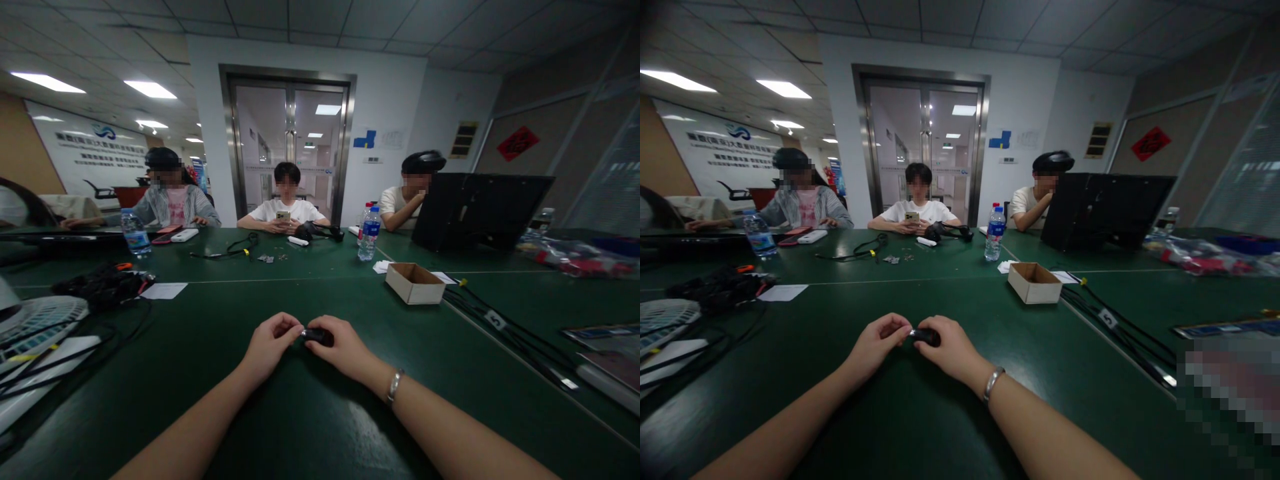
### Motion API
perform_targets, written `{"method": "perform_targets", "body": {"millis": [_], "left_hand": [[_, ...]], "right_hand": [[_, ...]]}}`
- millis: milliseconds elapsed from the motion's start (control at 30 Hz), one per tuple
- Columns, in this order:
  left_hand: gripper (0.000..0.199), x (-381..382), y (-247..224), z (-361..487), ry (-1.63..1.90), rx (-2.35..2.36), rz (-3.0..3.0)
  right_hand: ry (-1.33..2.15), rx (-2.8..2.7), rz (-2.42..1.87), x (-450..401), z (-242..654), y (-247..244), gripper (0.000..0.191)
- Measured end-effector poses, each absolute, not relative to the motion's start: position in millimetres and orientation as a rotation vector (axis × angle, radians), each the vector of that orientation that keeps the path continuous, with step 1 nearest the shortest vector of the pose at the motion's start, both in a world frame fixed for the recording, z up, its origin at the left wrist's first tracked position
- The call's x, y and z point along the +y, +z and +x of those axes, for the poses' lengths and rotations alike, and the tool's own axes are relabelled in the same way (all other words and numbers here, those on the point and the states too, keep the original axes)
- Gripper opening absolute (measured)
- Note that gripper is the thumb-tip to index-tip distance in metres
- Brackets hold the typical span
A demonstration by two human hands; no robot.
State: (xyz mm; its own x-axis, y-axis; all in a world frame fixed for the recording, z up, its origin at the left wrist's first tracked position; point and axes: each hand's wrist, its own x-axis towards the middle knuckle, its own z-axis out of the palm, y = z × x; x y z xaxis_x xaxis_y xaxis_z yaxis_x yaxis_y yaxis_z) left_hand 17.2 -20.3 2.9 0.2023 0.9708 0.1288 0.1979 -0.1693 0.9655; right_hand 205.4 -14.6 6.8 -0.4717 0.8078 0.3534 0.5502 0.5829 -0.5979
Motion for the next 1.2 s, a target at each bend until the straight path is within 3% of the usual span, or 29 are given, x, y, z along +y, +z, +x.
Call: {"method": "perform_targets", "body": {"millis": [400, 733, 1200], "left_hand": [[0.030, -15, -4, 15, 1.054, 1.161, 1.513], [0.022, -17, 1, 17, 1.107, 1.062, 1.499], [0.026, -21, 5, 15, 1.113, 0.982, 1.344]], "right_hand": [[0.546, -2.206, -1.078, -18, 205, 11, 0.018], [0.527, -2.197, -1.059, -14, 206, 6, 0.018], [0.570, -2.170, -1.085, -13, 206, 5, 0.017]]}}
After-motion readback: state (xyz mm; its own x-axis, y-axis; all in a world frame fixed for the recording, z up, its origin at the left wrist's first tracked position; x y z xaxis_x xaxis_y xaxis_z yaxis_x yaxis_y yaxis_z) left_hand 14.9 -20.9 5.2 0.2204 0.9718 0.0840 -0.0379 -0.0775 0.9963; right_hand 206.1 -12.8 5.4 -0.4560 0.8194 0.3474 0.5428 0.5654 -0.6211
